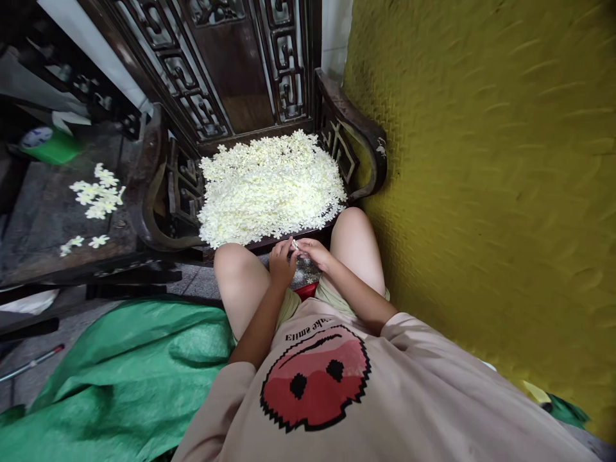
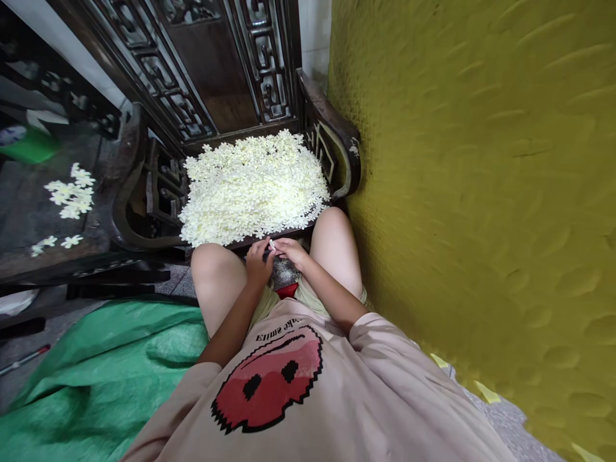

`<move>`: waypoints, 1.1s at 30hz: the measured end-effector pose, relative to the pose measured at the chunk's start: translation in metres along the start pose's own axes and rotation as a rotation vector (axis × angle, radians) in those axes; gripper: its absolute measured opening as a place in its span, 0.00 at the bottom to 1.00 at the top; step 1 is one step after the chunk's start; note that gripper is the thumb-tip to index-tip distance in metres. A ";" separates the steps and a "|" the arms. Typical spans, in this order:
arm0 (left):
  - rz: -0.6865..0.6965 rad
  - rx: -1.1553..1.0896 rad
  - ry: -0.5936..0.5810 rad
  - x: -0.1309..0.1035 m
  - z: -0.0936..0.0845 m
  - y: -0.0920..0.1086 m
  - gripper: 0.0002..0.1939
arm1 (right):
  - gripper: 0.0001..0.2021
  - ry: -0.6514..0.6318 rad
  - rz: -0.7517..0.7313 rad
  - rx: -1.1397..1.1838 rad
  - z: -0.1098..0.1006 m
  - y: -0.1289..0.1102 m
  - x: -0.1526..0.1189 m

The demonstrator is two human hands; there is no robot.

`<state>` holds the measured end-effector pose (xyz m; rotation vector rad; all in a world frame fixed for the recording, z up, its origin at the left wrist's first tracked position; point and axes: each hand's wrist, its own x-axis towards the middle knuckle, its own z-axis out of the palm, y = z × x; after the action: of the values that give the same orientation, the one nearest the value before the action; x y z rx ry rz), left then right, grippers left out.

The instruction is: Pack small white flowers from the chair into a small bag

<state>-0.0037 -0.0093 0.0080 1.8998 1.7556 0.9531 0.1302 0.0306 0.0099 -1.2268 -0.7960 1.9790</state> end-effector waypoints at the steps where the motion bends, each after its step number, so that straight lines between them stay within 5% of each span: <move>1: -0.001 -0.005 0.010 0.000 0.000 0.000 0.20 | 0.12 0.003 -0.016 -0.010 0.000 0.000 0.000; 19: 0.112 0.061 0.172 -0.003 0.002 -0.004 0.16 | 0.18 -0.002 -0.107 -0.103 0.000 0.000 -0.001; 33: 0.096 0.035 0.183 -0.003 0.003 -0.005 0.17 | 0.17 0.017 -0.086 -0.095 -0.002 0.004 0.002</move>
<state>-0.0048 -0.0114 0.0017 1.9895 1.8058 1.1710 0.1300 0.0299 0.0048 -1.2411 -0.9283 1.8775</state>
